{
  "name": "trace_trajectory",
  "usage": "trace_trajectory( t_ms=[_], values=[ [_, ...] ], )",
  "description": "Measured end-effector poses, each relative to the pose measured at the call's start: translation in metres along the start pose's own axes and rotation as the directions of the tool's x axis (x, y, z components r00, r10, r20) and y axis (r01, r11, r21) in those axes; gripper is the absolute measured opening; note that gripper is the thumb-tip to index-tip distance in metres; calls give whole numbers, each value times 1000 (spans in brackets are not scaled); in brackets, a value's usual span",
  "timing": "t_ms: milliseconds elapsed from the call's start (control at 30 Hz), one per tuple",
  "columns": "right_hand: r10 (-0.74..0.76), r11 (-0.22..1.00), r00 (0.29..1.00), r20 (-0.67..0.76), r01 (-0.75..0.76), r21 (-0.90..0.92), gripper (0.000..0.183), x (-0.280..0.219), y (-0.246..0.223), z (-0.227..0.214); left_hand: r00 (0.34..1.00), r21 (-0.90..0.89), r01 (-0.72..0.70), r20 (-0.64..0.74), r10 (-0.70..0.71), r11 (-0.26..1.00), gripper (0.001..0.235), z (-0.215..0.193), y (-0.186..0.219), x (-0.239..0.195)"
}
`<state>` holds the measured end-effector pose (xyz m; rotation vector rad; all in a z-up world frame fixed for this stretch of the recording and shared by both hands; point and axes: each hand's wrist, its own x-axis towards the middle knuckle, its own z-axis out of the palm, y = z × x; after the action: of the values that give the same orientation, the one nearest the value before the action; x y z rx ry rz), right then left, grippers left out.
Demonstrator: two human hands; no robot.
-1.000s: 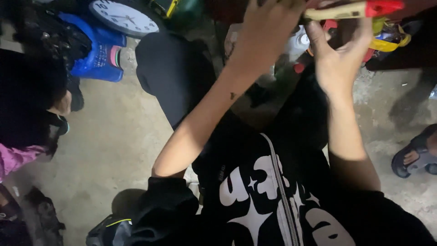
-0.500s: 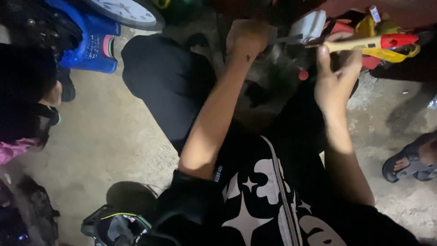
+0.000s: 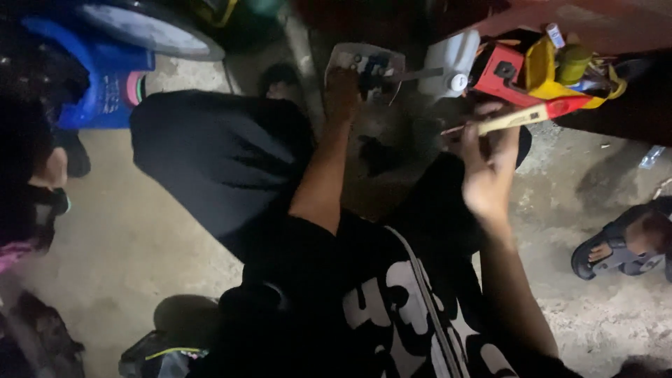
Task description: Cleaning a motorcycle engine component using a brush and cleaning solution in a workshop environment.
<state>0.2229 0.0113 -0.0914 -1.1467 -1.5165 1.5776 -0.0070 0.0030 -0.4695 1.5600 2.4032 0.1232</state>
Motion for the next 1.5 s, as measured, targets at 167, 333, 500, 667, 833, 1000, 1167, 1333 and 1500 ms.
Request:
trace_trajectory(
  t_ms=[167, 333, 500, 667, 833, 1000, 1167, 1333, 1500],
  values=[
    [-5, 994, 1000, -4, 5, -107, 19, -9, 8, -9, 1000, 81, -3, 16, 2, 997, 23, 34, -7, 8],
    [-14, 993, 999, 37, 18, -115, 19, -9, 4, -9, 999, -55, 42, -2, -42, 998, 29, -14, 5, 3],
    [-71, 978, 997, 17, 73, -196, 19, -8, 0, -15, 967, 54, 163, 192, -170, 985, 42, 12, 6, 19],
    [-19, 992, 1000, -2, 19, -121, 20, -9, 4, -16, 974, 25, 148, 168, -150, 989, 42, -11, 9, 9],
    [14, 998, 1000, -4, -14, -56, 22, -12, 4, -17, 935, -264, 310, 258, -243, 913, 16, -38, 11, 11],
    [-44, 990, 999, 27, 48, -136, 18, -9, -11, -17, 993, -294, 96, -38, -112, 951, 34, -55, 17, -1],
    [-96, 987, 995, 3, 96, -130, 24, -7, 1, -23, 977, -13, 52, 207, -48, 999, 18, 9, -5, 11],
    [-84, 986, 996, -3, 82, -146, 23, -7, -2, -22, 956, 47, -217, 214, 202, 975, 30, 75, -28, 34],
    [-58, 993, 998, -22, 55, -106, 25, -9, -4, -20, 929, 103, -118, 361, 74, 988, 18, 11, 4, 20]
  ],
)
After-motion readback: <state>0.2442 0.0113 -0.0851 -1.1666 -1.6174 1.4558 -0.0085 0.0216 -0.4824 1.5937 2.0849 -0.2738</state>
